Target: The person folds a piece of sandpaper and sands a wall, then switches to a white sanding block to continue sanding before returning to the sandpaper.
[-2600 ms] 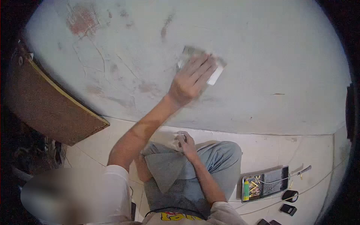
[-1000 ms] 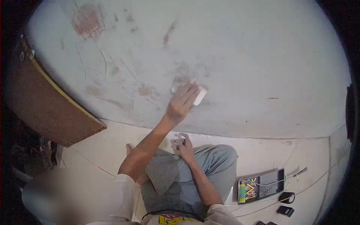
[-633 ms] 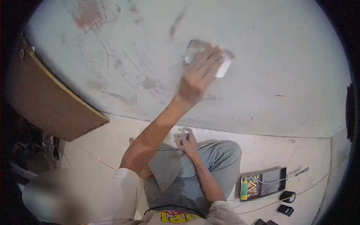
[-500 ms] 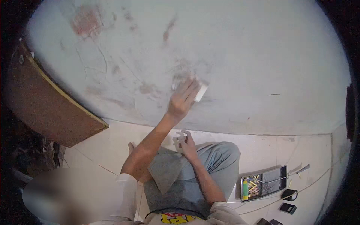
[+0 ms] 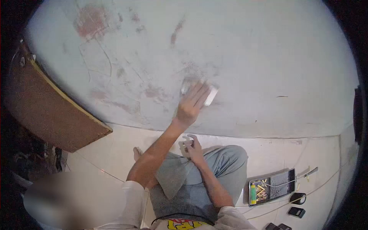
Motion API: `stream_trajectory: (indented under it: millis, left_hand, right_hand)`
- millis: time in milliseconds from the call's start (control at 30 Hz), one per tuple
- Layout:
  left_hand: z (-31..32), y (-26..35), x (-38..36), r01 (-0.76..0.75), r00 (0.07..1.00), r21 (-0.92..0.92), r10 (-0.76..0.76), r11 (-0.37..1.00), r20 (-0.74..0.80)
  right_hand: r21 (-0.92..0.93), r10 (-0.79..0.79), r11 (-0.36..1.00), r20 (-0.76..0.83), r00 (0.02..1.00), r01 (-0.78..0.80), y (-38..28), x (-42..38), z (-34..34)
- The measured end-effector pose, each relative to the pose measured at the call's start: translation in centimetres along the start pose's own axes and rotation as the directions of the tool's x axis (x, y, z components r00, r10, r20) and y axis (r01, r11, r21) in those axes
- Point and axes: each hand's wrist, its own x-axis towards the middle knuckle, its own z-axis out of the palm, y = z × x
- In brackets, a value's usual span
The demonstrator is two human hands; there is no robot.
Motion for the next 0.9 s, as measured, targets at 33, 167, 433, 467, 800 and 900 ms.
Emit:
stream_trajectory:
  millis: [33, 167, 433, 467, 800, 900]
  left_hand:
    - [0.2, 0.2, -0.2, -0.013, 1.000, -0.005, 0.013, 1.000, -0.006]
    - [0.1, 0.5, 3.0, 0.010, 1.000, 0.028, -0.009, 1.000, -0.017]
    - [-0.3, 0.6, 3.8, 0.001, 0.997, -0.010, -0.001, 1.000, -0.072]
    - [0.4, 0.6, 1.4, -0.005, 0.997, -0.011, 0.004, 1.000, -0.076]
    - [-2.6, 0.4, 10.6, -0.090, 0.977, 0.127, 0.112, 0.988, -0.182]
    - [-1.4, 0.8, 7.6, -0.064, 0.989, 0.102, 0.077, 0.993, -0.128]
  right_hand:
    - [-0.003, -0.003, 1.000, 0.008, 1.000, 0.003, -0.4, -0.1, 0.1]
    - [-0.094, 0.015, 0.995, 0.032, 0.999, -0.012, -0.2, -0.2, 0.7]
    - [-0.043, -0.002, 0.999, 0.003, 1.000, 0.002, -0.4, -0.1, 0.1]
    - [-0.059, 0.000, 0.998, 0.003, 1.000, 0.000, -0.7, -0.3, 0.2]
    - [-0.064, -0.015, 0.998, -0.007, 1.000, 0.014, 0.8, 0.1, 0.4]
    - [-0.105, -0.011, 0.994, 0.000, 1.000, 0.011, 0.7, 0.1, 0.1]
